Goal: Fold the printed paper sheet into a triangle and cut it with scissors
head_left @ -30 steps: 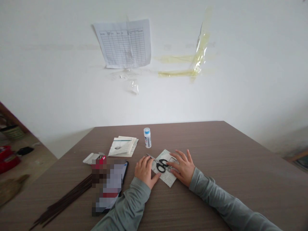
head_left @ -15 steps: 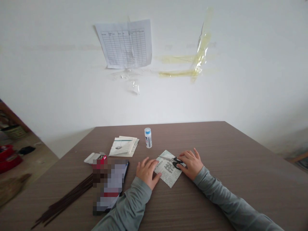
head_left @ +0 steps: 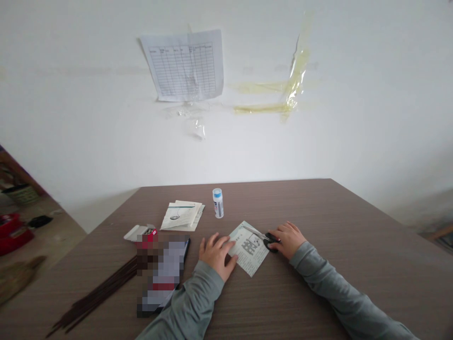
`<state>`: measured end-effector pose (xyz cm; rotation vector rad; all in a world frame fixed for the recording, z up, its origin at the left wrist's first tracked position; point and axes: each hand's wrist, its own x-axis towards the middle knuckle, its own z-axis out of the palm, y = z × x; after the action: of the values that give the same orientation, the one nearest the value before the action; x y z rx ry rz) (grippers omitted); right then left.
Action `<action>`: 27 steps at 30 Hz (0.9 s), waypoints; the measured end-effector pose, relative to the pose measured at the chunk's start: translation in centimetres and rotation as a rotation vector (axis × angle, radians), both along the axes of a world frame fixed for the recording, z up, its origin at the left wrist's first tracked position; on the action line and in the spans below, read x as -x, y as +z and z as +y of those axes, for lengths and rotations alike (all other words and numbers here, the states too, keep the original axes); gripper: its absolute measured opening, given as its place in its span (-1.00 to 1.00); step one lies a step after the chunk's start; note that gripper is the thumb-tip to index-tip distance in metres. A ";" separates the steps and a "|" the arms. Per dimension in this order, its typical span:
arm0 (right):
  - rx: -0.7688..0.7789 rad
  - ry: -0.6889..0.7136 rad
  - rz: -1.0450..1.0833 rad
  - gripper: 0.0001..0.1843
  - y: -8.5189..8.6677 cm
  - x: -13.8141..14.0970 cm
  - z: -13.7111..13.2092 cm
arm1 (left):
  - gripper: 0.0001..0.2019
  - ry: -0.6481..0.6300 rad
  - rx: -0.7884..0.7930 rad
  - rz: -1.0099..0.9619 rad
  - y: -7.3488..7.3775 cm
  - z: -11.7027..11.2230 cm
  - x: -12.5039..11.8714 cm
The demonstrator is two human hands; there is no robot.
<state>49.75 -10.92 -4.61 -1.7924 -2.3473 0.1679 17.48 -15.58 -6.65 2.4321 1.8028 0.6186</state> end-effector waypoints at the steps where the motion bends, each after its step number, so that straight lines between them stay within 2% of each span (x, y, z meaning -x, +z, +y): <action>1: 0.006 0.001 0.000 -0.59 0.2 -0.1 0.0 | -0.53 0.002 0.009 0.001 0.0 0.0 0.0; 6: 0.011 0.041 0.027 -0.63 1.0 0.0 -0.3 | -0.51 0.018 0.008 -0.010 -0.4 0.2 -0.2; 9: -0.008 0.043 0.008 -0.59 1.1 0.2 -0.5 | -0.47 0.039 -0.019 -0.022 -0.4 0.5 -0.7; 18: -0.170 0.030 -0.048 -0.35 -1.2 0.2 -1.0 | -0.62 0.197 -0.025 0.058 0.0 1.7 -1.0; 24: -0.114 -0.002 -0.060 -0.29 -1.2 -0.4 -0.7 | -0.60 0.266 0.027 0.087 0.4 2.4 -0.5; 27: -0.148 -0.060 -0.039 -0.24 -1.2 0.0 -1.1 | -0.65 0.259 0.046 0.076 0.6 2.6 -0.4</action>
<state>49.72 -12.00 -5.82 -1.8080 -2.2626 -0.0478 17.84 -12.98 -6.03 2.2404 2.1571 0.4994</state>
